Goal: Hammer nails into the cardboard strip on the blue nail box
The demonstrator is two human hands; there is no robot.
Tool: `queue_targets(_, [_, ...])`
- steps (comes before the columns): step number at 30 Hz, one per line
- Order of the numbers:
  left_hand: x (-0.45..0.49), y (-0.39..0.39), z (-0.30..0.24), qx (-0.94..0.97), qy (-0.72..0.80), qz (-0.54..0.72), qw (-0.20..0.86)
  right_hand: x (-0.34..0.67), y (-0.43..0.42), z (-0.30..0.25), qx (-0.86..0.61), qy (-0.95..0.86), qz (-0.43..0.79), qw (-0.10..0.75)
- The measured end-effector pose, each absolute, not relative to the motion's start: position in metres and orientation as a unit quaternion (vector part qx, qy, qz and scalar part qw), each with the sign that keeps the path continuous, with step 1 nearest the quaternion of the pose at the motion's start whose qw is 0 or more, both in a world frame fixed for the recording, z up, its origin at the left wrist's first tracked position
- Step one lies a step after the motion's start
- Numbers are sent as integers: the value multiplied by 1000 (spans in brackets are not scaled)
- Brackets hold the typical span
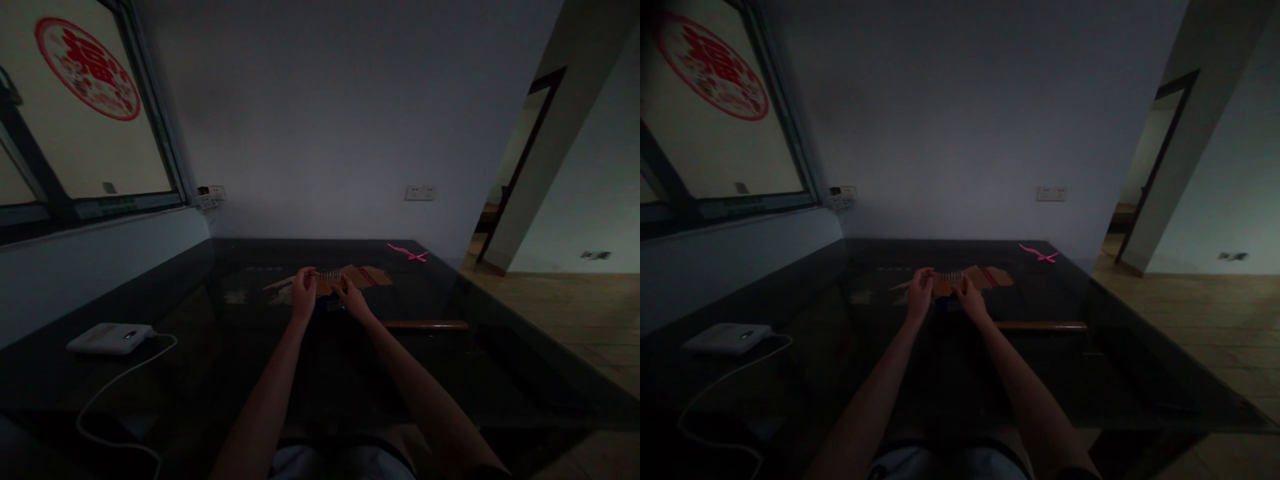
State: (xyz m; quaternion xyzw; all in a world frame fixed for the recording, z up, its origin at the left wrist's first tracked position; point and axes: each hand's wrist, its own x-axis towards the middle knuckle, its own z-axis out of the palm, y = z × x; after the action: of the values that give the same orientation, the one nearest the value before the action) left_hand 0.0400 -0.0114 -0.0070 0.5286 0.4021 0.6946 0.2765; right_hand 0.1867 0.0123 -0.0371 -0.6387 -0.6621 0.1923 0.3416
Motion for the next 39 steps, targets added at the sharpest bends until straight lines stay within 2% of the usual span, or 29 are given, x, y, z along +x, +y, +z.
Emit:
queue_targets(10, [19, -3, -15, 623, 503, 552, 232, 177, -38, -24, -663, -681, 149, 273])
queue_targets(15, [14, -22, 5, 717, 560, 386, 151, 181, -56, -22, -649, -685, 173, 281])
queue_targets(19, [9, -22, 12, 767, 543, 313, 135, 179, -74, -22, -650, -686, 166, 282])
queue_targets(24, [6, -12, 8, 804, 501, 291, 132, 180, -95, -17, -645, -697, 168, 265])
queue_targets(29, [4, -11, 4, 812, 486, 299, 124, 195, -120, 6, -663, -711, 92, 217])
queue_targets(34, [5, -10, 1, 814, 488, 299, 99, 208, -88, 34, -579, -738, 64, 340])
queue_targets(39, [6, -13, 2, 811, 490, 302, 106, 207, -21, 28, -514, -785, 161, 306])
